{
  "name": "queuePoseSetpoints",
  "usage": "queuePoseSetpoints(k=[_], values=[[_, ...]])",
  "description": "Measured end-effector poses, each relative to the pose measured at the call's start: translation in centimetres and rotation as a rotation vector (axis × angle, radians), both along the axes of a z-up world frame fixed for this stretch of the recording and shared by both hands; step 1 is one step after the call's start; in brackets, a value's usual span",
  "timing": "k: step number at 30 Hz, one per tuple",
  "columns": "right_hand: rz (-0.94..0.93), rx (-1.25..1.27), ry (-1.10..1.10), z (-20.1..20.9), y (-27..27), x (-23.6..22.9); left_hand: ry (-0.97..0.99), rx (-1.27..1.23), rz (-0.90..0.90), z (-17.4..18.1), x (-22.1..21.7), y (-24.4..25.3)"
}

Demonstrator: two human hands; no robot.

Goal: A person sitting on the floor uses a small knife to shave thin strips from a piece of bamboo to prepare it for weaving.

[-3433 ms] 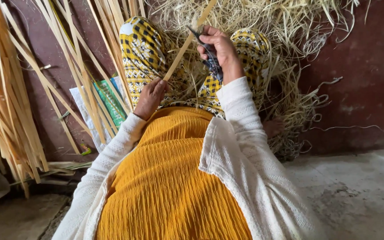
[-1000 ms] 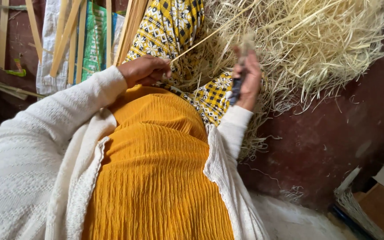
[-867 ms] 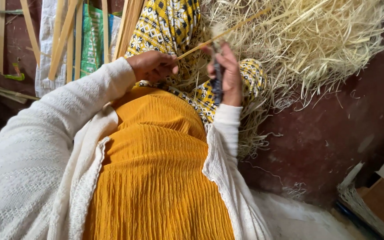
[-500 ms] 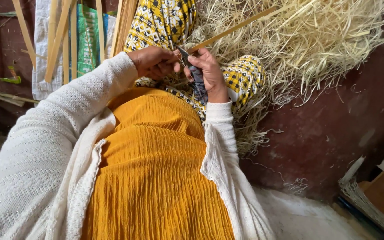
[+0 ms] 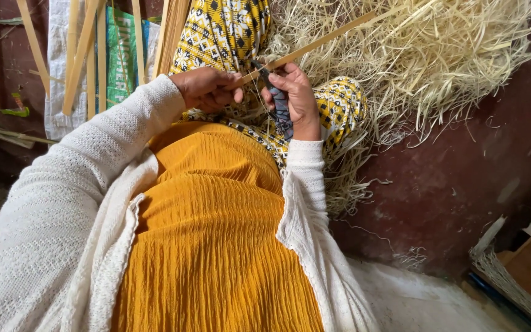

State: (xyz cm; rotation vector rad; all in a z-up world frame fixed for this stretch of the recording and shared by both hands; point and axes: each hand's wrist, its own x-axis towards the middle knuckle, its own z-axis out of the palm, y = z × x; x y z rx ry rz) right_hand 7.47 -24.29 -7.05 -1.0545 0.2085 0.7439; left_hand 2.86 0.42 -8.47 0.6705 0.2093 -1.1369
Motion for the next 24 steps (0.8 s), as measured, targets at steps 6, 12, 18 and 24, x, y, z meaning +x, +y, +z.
queuePoseSetpoints(k=[6,12,18,24], values=[[-0.014,-0.002,0.011,0.2,-0.2,0.1,-0.013,0.032,-0.006,-0.2,-0.2,0.0],[-0.044,-0.018,-0.004,1.0,-1.2,1.3,-0.015,0.007,-0.032,-0.9,-1.0,0.4],[-0.051,0.161,0.083,0.5,-3.0,1.8,-0.055,0.092,-0.108,1.3,-0.5,0.9],[-0.114,0.143,0.069,0.2,-3.9,2.2,-0.072,0.129,-0.102,1.5,-0.6,0.6]])
